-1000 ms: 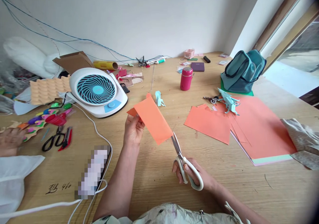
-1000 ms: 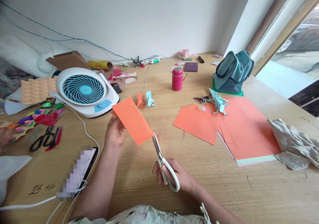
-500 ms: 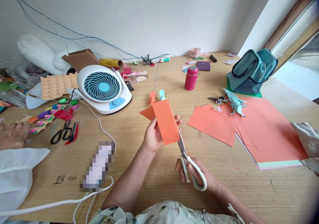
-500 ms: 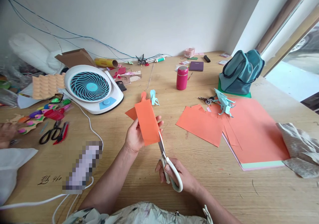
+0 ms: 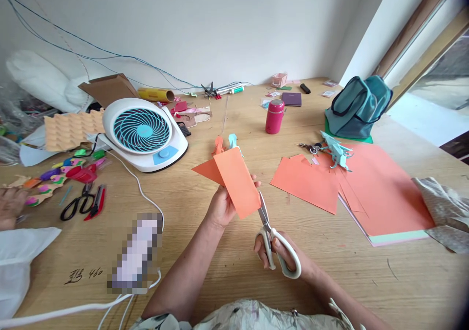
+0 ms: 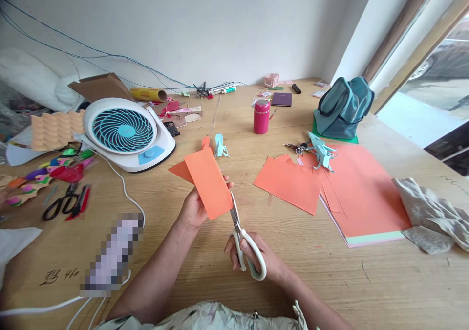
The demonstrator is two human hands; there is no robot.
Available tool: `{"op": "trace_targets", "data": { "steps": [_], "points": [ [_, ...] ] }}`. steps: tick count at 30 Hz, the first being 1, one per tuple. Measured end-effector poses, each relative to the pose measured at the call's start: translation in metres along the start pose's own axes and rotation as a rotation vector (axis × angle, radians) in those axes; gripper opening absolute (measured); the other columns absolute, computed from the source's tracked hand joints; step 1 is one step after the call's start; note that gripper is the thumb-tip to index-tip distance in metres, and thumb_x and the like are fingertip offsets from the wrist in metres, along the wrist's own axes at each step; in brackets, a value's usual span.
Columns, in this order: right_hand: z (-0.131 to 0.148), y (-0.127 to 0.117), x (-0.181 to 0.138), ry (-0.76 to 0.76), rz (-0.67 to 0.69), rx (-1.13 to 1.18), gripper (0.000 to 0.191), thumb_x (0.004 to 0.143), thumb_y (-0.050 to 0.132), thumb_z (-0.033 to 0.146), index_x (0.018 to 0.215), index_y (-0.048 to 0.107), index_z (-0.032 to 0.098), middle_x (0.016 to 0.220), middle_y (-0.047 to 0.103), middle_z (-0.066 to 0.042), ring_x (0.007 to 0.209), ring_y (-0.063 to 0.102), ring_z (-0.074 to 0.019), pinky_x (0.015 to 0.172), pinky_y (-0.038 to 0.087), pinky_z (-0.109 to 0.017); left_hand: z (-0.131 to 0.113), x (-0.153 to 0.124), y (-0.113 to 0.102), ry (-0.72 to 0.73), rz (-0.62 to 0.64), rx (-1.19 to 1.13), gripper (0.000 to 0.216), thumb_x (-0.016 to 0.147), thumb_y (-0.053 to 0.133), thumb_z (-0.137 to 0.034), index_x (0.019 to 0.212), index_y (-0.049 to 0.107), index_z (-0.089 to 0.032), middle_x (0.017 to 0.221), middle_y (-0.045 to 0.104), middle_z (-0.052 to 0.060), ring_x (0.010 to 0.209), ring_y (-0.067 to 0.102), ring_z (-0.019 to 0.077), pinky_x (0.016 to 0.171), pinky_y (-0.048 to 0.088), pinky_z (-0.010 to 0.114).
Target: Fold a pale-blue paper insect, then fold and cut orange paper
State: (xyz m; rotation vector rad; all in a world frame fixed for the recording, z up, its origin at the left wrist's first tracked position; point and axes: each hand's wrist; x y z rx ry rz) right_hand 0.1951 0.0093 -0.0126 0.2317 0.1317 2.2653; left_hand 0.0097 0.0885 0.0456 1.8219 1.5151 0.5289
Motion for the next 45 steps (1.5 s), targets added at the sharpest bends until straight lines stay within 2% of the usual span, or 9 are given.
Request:
{"op": "trace_targets", "data": {
  "steps": [4,6,8,13,18,25,30,36,45],
  "points": [
    [0.000,0.000,0.000,-0.002,-0.002,0.026,0.059,0.099,0.035,0.064,0.098,0.064,0.013,0.063,0.060,-0.002,0.054,0.053,-0.0134,0.057,0.044,-0.028,-0.002,-0.002,0.004,0.024,-0.040,-0.018,0.049,0.084,0.067,-0.054,0.119,0.067,-0.020,0.106,0.076,0.008,0.109,0.069,0.0350,0.096,0.052,0.049],
    [-0.002,-0.001,0.000,0.002,-0.010,0.038,0.059,0.099,0.035,0.064,0.098,0.064,0.012,0.064,0.060,-0.003,0.055,0.052,-0.0132,0.058,0.044,-0.028,-0.003,-0.003,0.005,0.048,-0.021,-0.022,0.064,0.081,0.063,-0.068,0.125,0.064,-0.021,0.109,0.075,0.009,0.112,0.067,0.0374,0.096,0.052,0.052],
    [-0.003,-0.001,0.000,0.017,-0.016,0.044,0.060,0.098,0.036,0.065,0.099,0.064,0.012,0.066,0.060,-0.003,0.056,0.053,-0.0133,0.059,0.044,-0.028,-0.002,-0.004,0.005,0.074,0.021,-0.004,0.073,0.076,0.066,-0.072,0.127,0.063,-0.022,0.112,0.074,0.011,0.114,0.066,0.0386,0.095,0.052,0.052],
    [-0.007,-0.002,0.000,0.038,-0.035,0.068,0.059,0.097,0.037,0.066,0.103,0.063,0.013,0.067,0.061,-0.003,0.057,0.053,-0.0133,0.059,0.044,-0.028,0.000,-0.005,0.004,0.102,0.047,0.116,0.066,0.074,0.080,-0.051,0.129,0.060,-0.020,0.116,0.073,0.012,0.112,0.067,0.0368,0.093,0.053,0.048],
    [-0.008,-0.003,0.001,0.044,-0.045,0.054,0.056,0.100,0.036,0.062,0.102,0.062,0.013,0.067,0.061,-0.002,0.054,0.052,-0.0125,0.058,0.043,-0.028,0.002,-0.004,0.008,0.097,-0.026,0.165,0.039,0.081,0.076,-0.032,0.116,0.067,-0.016,0.113,0.074,0.012,0.110,0.068,0.0326,0.093,0.054,0.044],
    [-0.004,-0.002,0.001,-0.004,0.010,0.029,0.056,0.100,0.034,0.062,0.102,0.063,0.014,0.070,0.062,-0.003,0.059,0.054,-0.0140,0.065,0.045,-0.030,0.002,-0.002,0.006,0.086,-0.215,0.087,0.040,0.082,0.077,-0.032,0.118,0.068,-0.018,0.103,0.077,0.008,0.100,0.073,0.0250,0.090,0.057,0.037],
    [0.001,-0.001,0.000,-0.019,0.038,0.070,0.055,0.100,0.032,0.061,0.101,0.063,0.015,0.064,0.057,-0.002,0.058,0.052,-0.0156,0.063,0.044,-0.032,0.001,0.001,0.004,0.082,-0.322,0.020,0.033,0.085,0.074,-0.028,0.116,0.068,-0.017,0.099,0.078,0.007,0.090,0.075,0.0191,0.081,0.059,0.028],
    [0.000,0.000,0.001,-0.028,0.037,0.109,0.056,0.099,0.032,0.063,0.101,0.062,0.016,0.064,0.057,-0.002,0.056,0.051,-0.0152,0.059,0.042,-0.031,0.000,0.004,0.004,0.049,-0.303,-0.026,0.029,0.086,0.073,-0.027,0.113,0.069,-0.015,0.092,0.078,0.007,0.084,0.075,0.0171,0.076,0.060,0.025],
    [0.000,0.001,0.000,-0.020,0.030,0.120,0.057,0.099,0.031,0.064,0.099,0.062,0.015,0.066,0.059,-0.003,0.053,0.052,-0.0143,0.056,0.042,-0.029,0.006,0.011,-0.008,0.110,-0.351,-0.068,0.029,0.079,0.080,-0.020,0.106,0.071,-0.019,0.095,0.077,0.000,0.081,0.072,0.0112,0.074,0.058,0.020]
  ]
}}
Point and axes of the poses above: each hand's wrist, its own x-axis towards the middle knuckle, its own y-axis out of the palm, z = x × y
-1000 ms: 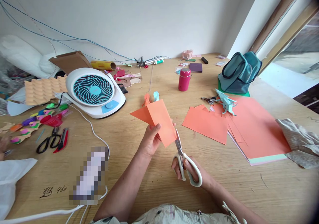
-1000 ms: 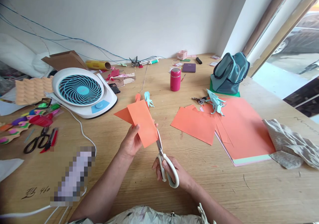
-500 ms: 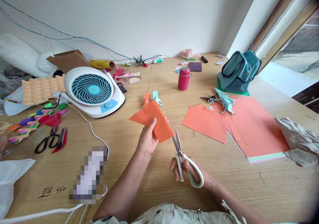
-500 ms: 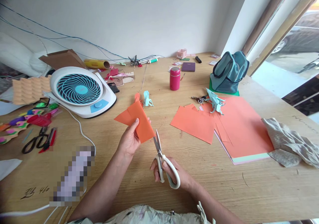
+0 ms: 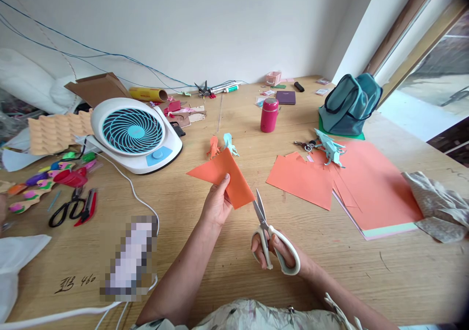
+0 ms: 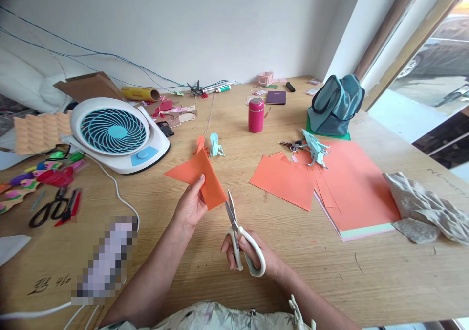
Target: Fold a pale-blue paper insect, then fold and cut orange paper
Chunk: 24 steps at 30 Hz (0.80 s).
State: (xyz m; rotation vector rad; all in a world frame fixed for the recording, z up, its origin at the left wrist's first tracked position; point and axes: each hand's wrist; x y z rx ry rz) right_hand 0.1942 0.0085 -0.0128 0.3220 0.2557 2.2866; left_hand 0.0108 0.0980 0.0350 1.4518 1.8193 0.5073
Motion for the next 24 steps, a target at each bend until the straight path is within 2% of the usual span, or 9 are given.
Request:
{"op": "trace_targets", "data": {
  "steps": [10,15,24],
  "points": [
    [-0.001,-0.001,0.000,-0.001,-0.014,-0.006,0.056,0.100,0.032,0.062,0.097,0.064,0.017,0.063,0.058,-0.001,0.052,0.051,-0.0133,0.057,0.042,-0.028,-0.001,-0.002,-0.001,0.007,0.085,0.113,0.038,0.070,0.087,-0.033,0.101,0.071,-0.020,0.095,0.076,0.000,0.084,0.071,0.0131,0.075,0.055,0.023],
    [-0.001,0.000,0.000,0.008,-0.028,-0.002,0.057,0.098,0.033,0.065,0.096,0.064,0.018,0.062,0.058,-0.002,0.051,0.051,-0.0137,0.054,0.041,-0.027,-0.002,-0.012,0.004,-0.041,0.217,0.252,0.036,0.063,0.090,-0.023,0.092,0.071,-0.018,0.086,0.074,-0.001,0.080,0.068,0.0140,0.075,0.053,0.026],
    [0.003,0.001,0.000,0.017,-0.043,-0.009,0.057,0.097,0.033,0.066,0.097,0.064,0.018,0.064,0.058,-0.002,0.053,0.052,-0.0150,0.054,0.042,-0.027,-0.002,-0.011,0.003,-0.038,0.219,0.302,0.028,0.066,0.088,-0.021,0.089,0.074,-0.017,0.088,0.076,0.000,0.082,0.069,0.0133,0.079,0.053,0.026]
  ]
}}
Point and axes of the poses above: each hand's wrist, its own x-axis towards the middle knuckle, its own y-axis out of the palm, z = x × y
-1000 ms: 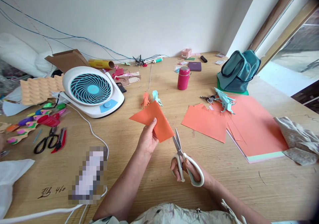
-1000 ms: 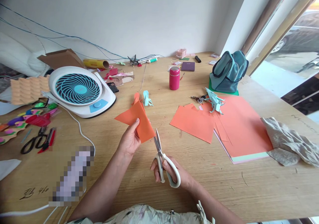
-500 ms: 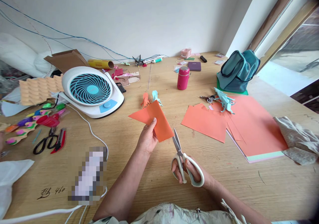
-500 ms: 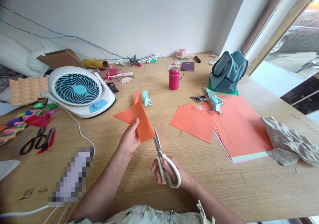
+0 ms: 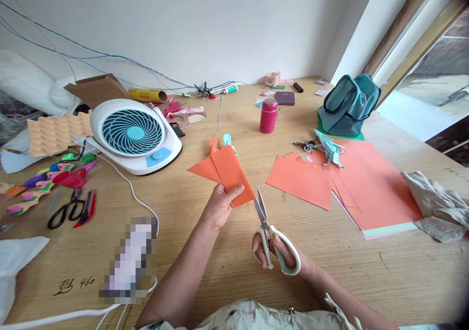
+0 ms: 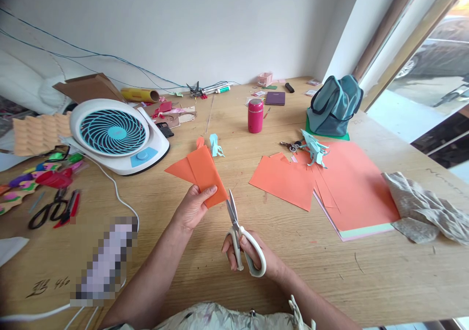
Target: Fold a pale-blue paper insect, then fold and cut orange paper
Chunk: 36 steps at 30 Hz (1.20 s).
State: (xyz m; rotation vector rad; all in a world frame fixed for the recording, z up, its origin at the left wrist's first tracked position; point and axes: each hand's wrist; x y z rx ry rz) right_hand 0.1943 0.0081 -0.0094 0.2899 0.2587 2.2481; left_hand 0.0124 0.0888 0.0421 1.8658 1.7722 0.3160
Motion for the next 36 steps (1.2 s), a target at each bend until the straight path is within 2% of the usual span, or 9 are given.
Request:
{"op": "trace_targets", "data": {
  "steps": [10,23,36],
  "points": [
    [0.0003,0.0014,0.0004,-0.023,-0.011,-0.015,0.058,0.098,0.032,0.065,0.089,0.064,0.016,0.057,0.056,-0.001,0.048,0.047,-0.0138,0.052,0.041,-0.028,0.0009,0.0034,-0.0065,-0.015,0.029,0.031,0.030,0.065,0.089,-0.024,0.090,0.074,-0.016,0.091,0.078,0.004,0.085,0.072,0.0189,0.084,0.053,0.032],
    [-0.0022,0.0016,-0.0013,-0.029,-0.037,-0.009,0.058,0.098,0.036,0.064,0.085,0.062,0.014,0.052,0.054,0.001,0.041,0.043,-0.0093,0.046,0.037,-0.023,-0.0012,0.0031,-0.0076,0.020,0.040,0.056,0.028,0.067,0.087,-0.022,0.091,0.074,-0.016,0.090,0.077,0.004,0.085,0.070,0.0179,0.087,0.053,0.033],
    [-0.0044,0.0031,-0.0014,-0.012,-0.044,-0.010,0.057,0.098,0.037,0.065,0.082,0.061,0.015,0.048,0.050,0.003,0.039,0.041,-0.0092,0.043,0.036,-0.022,-0.0018,0.0036,-0.0076,0.056,0.046,0.043,0.029,0.066,0.088,-0.022,0.091,0.073,-0.017,0.088,0.076,0.003,0.083,0.069,0.0174,0.088,0.051,0.034]
  ]
}}
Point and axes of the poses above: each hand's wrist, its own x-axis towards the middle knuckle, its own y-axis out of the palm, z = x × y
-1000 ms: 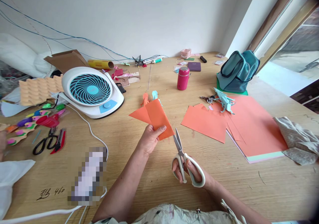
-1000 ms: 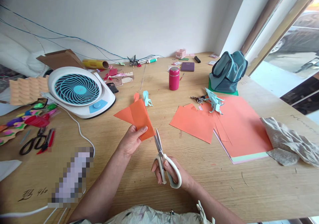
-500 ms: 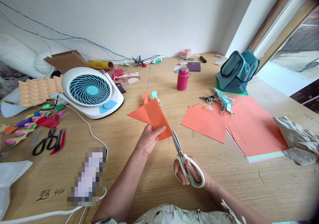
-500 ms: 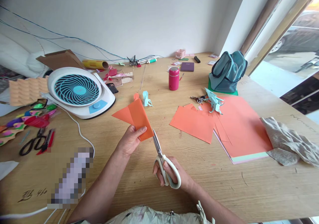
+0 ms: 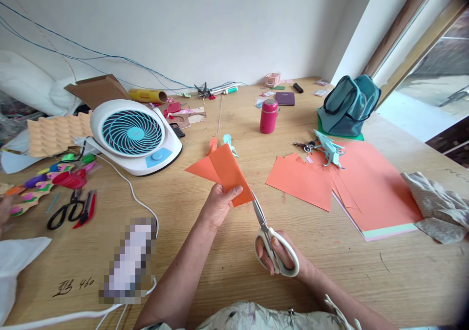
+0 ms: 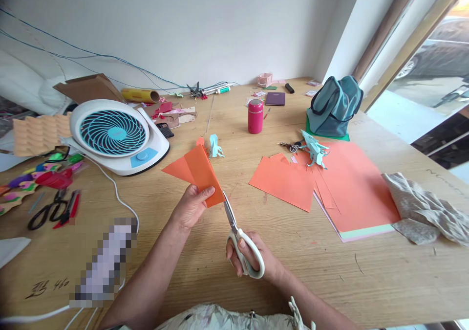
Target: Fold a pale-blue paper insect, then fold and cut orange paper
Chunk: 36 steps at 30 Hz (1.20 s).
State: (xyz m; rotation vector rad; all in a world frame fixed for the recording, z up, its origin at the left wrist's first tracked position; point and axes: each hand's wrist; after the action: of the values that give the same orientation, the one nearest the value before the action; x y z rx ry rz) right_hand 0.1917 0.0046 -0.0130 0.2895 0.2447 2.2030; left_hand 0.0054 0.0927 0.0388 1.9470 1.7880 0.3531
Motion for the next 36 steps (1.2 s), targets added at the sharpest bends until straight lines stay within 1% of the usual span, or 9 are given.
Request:
{"op": "trace_targets", "data": {
  "steps": [7,14,17,21,26,31,36],
  "points": [
    [0.003,0.002,0.002,-0.020,0.008,0.019,0.058,0.097,0.037,0.065,0.082,0.062,0.015,0.049,0.052,0.002,0.041,0.041,-0.0096,0.044,0.036,-0.023,-0.002,-0.004,0.005,-0.019,0.070,0.039,0.026,0.068,0.087,-0.024,0.090,0.074,-0.016,0.085,0.074,0.002,0.080,0.067,0.0162,0.088,0.051,0.034],
    [0.004,0.002,0.002,-0.002,-0.015,0.060,0.058,0.097,0.036,0.065,0.089,0.063,0.014,0.049,0.052,0.002,0.041,0.042,-0.0099,0.045,0.036,-0.023,0.004,-0.006,0.011,-0.042,0.059,0.075,0.027,0.066,0.089,-0.028,0.086,0.075,-0.015,0.087,0.075,0.005,0.083,0.068,0.0190,0.085,0.051,0.033],
    [0.004,0.002,0.001,0.000,-0.031,0.059,0.057,0.098,0.037,0.065,0.086,0.061,0.015,0.048,0.050,0.003,0.039,0.041,-0.0093,0.044,0.035,-0.023,0.005,-0.006,0.012,-0.047,0.042,0.072,0.028,0.065,0.089,-0.028,0.086,0.075,-0.016,0.088,0.076,0.005,0.084,0.069,0.0203,0.085,0.051,0.034],
    [0.004,0.003,0.002,-0.006,-0.043,0.043,0.055,0.098,0.039,0.064,0.083,0.060,0.015,0.046,0.050,0.003,0.037,0.040,-0.0089,0.043,0.034,-0.023,0.005,-0.006,0.012,-0.039,0.028,0.059,0.028,0.064,0.089,-0.026,0.085,0.075,-0.016,0.086,0.076,0.004,0.082,0.068,0.0188,0.083,0.051,0.032],
    [0.003,0.003,0.002,-0.014,-0.037,0.047,0.054,0.099,0.038,0.062,0.084,0.060,0.015,0.045,0.049,0.004,0.037,0.040,-0.0088,0.042,0.033,-0.022,0.005,-0.005,0.011,-0.030,0.040,0.052,0.026,0.065,0.089,-0.026,0.085,0.075,-0.016,0.085,0.075,0.003,0.080,0.067,0.0169,0.081,0.051,0.030],
    [0.003,0.004,0.002,-0.007,-0.027,0.092,0.058,0.097,0.037,0.065,0.086,0.061,0.014,0.050,0.051,0.002,0.042,0.042,-0.0098,0.045,0.034,-0.023,0.006,-0.006,0.012,-0.031,0.051,0.065,0.028,0.065,0.089,-0.027,0.087,0.075,-0.016,0.088,0.076,0.004,0.083,0.068,0.0184,0.085,0.051,0.032],
    [0.007,0.006,0.001,-0.011,-0.048,0.106,0.058,0.098,0.035,0.065,0.092,0.062,0.014,0.059,0.055,0.000,0.050,0.045,-0.0113,0.055,0.039,-0.026,0.009,-0.007,0.013,-0.071,0.063,0.077,0.029,0.065,0.089,-0.028,0.087,0.075,-0.015,0.088,0.076,0.006,0.085,0.068,0.0198,0.086,0.050,0.034]
  ]
}}
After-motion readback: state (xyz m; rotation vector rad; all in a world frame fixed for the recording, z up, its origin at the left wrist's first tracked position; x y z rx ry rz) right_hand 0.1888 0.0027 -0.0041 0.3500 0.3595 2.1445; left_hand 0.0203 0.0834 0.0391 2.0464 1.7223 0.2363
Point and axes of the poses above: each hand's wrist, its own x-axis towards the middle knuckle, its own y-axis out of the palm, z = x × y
